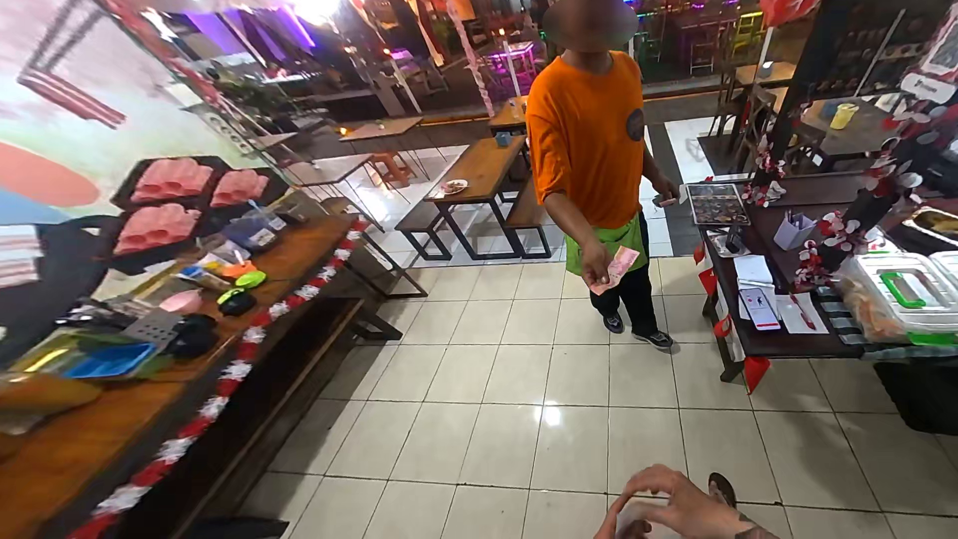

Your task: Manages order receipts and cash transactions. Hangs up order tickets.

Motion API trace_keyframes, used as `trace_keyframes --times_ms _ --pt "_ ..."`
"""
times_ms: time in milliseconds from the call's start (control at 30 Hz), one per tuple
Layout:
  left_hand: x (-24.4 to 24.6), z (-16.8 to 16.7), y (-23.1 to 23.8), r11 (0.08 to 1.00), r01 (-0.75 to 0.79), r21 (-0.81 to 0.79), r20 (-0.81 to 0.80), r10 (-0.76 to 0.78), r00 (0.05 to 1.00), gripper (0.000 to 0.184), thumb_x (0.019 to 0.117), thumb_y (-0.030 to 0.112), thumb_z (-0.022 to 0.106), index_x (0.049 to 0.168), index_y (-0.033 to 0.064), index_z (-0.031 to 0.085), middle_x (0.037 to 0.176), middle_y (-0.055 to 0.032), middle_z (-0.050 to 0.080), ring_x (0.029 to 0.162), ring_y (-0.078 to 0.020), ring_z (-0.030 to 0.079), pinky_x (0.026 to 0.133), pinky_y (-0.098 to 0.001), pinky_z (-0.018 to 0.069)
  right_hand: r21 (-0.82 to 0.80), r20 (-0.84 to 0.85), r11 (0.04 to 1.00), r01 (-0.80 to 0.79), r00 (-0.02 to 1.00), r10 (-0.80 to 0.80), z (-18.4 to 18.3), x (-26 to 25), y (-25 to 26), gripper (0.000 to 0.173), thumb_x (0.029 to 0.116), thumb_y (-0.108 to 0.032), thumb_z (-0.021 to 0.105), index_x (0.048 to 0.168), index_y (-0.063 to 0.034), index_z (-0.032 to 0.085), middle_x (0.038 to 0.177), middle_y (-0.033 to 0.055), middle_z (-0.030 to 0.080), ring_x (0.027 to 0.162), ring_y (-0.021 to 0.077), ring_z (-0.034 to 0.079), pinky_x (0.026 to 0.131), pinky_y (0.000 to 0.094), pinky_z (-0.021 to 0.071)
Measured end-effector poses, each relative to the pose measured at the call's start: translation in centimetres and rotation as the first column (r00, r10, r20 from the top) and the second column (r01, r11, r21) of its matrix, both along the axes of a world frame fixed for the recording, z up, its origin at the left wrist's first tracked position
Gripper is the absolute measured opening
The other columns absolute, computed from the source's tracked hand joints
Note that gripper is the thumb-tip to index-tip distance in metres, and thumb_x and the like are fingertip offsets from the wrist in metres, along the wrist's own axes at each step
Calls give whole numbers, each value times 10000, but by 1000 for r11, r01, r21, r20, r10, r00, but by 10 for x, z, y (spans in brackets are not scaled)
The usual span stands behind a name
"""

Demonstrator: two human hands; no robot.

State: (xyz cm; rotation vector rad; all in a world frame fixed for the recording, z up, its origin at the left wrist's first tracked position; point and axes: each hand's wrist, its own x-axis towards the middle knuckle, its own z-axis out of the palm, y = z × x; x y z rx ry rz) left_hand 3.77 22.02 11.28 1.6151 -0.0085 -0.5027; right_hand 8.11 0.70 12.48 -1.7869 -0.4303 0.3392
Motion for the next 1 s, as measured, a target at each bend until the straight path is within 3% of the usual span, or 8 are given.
trace_keyframes --times_ms 233,333,433,567,667,767,867,1000 --pt "2 -10 3 999 -20 -46 1 20 1000 449 1022 45 539 1471 36 514 1039 -131 751 848 -216 727 789 -384 616 30 38 941 338 940 -339 45 49 -18 511 988 -416 659 1451 -205 611 1602 33 438 1375 210 506 1059 417 512" --pt "8 -10 0 987 -98 -126 -27 95 995 370 1057 82 487 1411 -23 467 1039 -164 743 860 -244 732 794 -405 624 173 -82 886 430 903 -422 71 79 -28 578 1007 -299 643 1539 -143 483 1681 82 283 1465 237 421 1103 424 506" --pt "30 5 -5 929 -229 -290 -158 190 969 389 1087 171 421 1412 -41 392 1092 -213 724 891 -285 732 830 -441 618 376 -210 780 500 866 -454 78 110 -34 536 1038 -257 571 1543 -115 463 1674 59 312 1482 239 400 1162 484 439" --pt "90 43 -13 836 -312 -451 -278 200 939 416 1125 249 293 1379 -34 462 1184 -212 708 969 -305 734 875 -456 615 396 -201 776 491 871 -448 96 136 -41 547 1074 -321 477 1596 -194 375 1673 -48 319 1466 175 401 1141 446 423" --pt "128 59 -17 815 -271 -513 -300 126 946 513 1129 362 251 1464 47 479 1275 -186 679 1077 -310 706 958 -478 576 459 -153 725 513 850 -505 97 159 -41 569 1054 -253 490 1599 -137 373 1670 33 318 1466 201 401 1150 439 424" --pt "150 65 -21 821 -181 -541 -276 29 961 564 1115 462 237 1501 126 474 1338 -144 653 1125 -271 686 973 -456 562 463 -102 733 499 851 -515 97 164 -46 564 1075 -209 449 1619 -134 325 1658 29 342 1445 182 427 1148 417 420" --pt "158 70 -25 829 -131 -543 -274 -28 961 585 1110 488 220 1509 153 486 1370 -137 642 1172 -271 668 978 -458 551 402 -145 744 535 839 -525 97 154 -51 592 1059 -205 487 1627 -182 320 1677 -10 308 1492 191 367 1178 466 378" --pt "163 73 -28 832 -103 -545 -261 -52 964 585 1108 496 217 1511 171 491 1356 -137 651 1162 -263 671 964 -447 553 388 -159 751 534 842 -516 93 138 -59 587 1065 -226 496 1626 -225 323 1660 -11 340 1471 207 397 1162 480 395"
